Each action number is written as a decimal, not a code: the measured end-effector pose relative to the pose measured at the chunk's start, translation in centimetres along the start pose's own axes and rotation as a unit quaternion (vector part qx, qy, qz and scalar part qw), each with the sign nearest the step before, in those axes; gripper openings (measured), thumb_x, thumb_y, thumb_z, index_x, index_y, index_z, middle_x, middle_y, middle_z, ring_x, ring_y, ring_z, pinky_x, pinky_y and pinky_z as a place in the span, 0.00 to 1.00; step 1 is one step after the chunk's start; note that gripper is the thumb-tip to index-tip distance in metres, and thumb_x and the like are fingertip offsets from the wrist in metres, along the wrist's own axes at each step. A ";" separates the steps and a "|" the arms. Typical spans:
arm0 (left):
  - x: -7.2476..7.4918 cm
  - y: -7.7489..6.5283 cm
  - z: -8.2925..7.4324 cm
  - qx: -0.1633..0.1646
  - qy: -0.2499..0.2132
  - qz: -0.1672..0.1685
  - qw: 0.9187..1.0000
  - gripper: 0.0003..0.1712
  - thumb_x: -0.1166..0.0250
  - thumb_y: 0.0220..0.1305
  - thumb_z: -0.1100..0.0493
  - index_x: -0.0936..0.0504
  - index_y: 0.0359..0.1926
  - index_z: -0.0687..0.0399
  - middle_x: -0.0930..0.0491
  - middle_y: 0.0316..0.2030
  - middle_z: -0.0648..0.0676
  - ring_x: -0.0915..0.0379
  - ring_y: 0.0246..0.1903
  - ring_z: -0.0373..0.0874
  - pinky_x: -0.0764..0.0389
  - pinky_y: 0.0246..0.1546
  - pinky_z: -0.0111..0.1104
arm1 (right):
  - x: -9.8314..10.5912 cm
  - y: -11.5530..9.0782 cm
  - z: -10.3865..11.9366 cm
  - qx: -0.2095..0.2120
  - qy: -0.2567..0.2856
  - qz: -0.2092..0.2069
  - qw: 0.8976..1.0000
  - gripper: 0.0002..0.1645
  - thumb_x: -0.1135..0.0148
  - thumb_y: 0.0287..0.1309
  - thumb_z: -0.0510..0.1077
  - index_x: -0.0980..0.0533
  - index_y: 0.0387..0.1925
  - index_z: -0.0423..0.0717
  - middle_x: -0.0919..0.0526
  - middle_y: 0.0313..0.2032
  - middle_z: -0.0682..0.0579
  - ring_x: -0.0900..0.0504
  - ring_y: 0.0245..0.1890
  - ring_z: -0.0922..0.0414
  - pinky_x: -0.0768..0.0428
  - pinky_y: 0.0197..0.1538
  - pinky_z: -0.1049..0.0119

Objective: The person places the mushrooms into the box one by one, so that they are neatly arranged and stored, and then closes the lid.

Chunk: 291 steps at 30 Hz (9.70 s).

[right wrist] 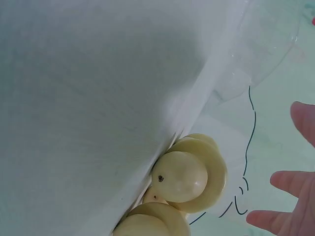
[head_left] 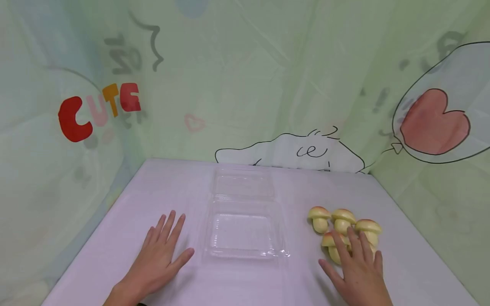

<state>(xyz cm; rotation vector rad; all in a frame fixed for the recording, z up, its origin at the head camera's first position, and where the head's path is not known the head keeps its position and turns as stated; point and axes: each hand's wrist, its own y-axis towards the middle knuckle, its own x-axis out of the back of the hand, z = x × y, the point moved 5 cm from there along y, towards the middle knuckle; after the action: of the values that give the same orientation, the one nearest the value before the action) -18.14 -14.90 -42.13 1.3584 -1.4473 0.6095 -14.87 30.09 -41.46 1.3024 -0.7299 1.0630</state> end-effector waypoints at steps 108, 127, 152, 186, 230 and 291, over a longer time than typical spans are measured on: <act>-4.3 1.4 -0.1 0.072 -0.245 0.083 0.963 0.39 0.44 0.79 0.44 0.46 0.82 0.47 0.44 0.80 0.56 0.50 0.80 0.58 0.47 0.77 0.60 | -1.7 3.0 -1.4 -0.011 -0.001 0.002 1.000 0.34 0.23 0.48 0.40 0.21 0.59 0.40 0.23 0.52 0.30 0.25 0.50 0.29 0.22 0.39 0.33; -4.4 1.6 -0.6 0.071 -0.249 0.082 0.962 0.40 0.43 0.78 0.42 0.45 0.82 0.46 0.42 0.80 0.55 0.48 0.80 0.58 0.45 0.76 0.60 | -1.7 3.3 -1.4 -0.009 0.056 -0.035 0.998 0.35 0.24 0.40 0.30 0.20 0.57 0.33 0.21 0.48 0.29 0.23 0.45 0.29 0.23 0.45 0.35; -4.4 1.4 -0.4 0.077 -0.243 0.084 0.963 0.38 0.42 0.77 0.43 0.39 0.80 0.49 0.39 0.78 0.55 0.45 0.79 0.57 0.43 0.76 0.58 | -2.0 3.3 -0.7 0.002 0.097 -0.083 0.992 0.33 0.27 0.35 0.26 0.17 0.50 0.38 0.20 0.45 0.32 0.20 0.44 0.32 0.22 0.45 0.36; -4.7 1.5 -0.4 0.048 -0.234 0.075 0.968 0.36 0.44 0.77 0.39 0.40 0.81 0.36 0.32 0.74 0.53 0.38 0.76 0.55 0.38 0.75 0.57 | -0.2 4.4 3.5 0.013 0.131 -0.141 0.981 0.33 0.23 0.40 0.28 0.18 0.54 0.38 0.19 0.51 0.32 0.21 0.52 0.34 0.22 0.47 0.39; -4.8 1.4 -0.6 0.049 -0.232 0.080 0.968 0.37 0.46 0.77 0.37 0.40 0.81 0.38 0.31 0.73 0.55 0.37 0.74 0.57 0.36 0.72 0.59 | 0.0 6.9 10.5 0.018 0.240 -0.169 0.956 0.33 0.25 0.43 0.26 0.18 0.55 0.41 0.20 0.52 0.40 0.16 0.47 0.45 0.12 0.43 0.49; -4.8 1.2 -0.7 0.045 -0.240 0.075 0.967 0.36 0.43 0.77 0.40 0.38 0.80 0.42 0.31 0.73 0.56 0.37 0.74 0.58 0.36 0.72 0.60 | -4.9 10.8 18.6 -0.001 0.312 -0.061 0.948 0.29 0.25 0.49 0.29 0.18 0.56 0.42 0.19 0.51 0.42 0.17 0.46 0.48 0.15 0.45 0.58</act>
<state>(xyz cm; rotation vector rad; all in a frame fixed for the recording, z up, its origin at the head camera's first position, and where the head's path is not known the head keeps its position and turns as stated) -19.74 -12.00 -45.81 1.5464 -1.9442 0.4626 -24.07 10.30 -38.54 0.9106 -0.1681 1.2794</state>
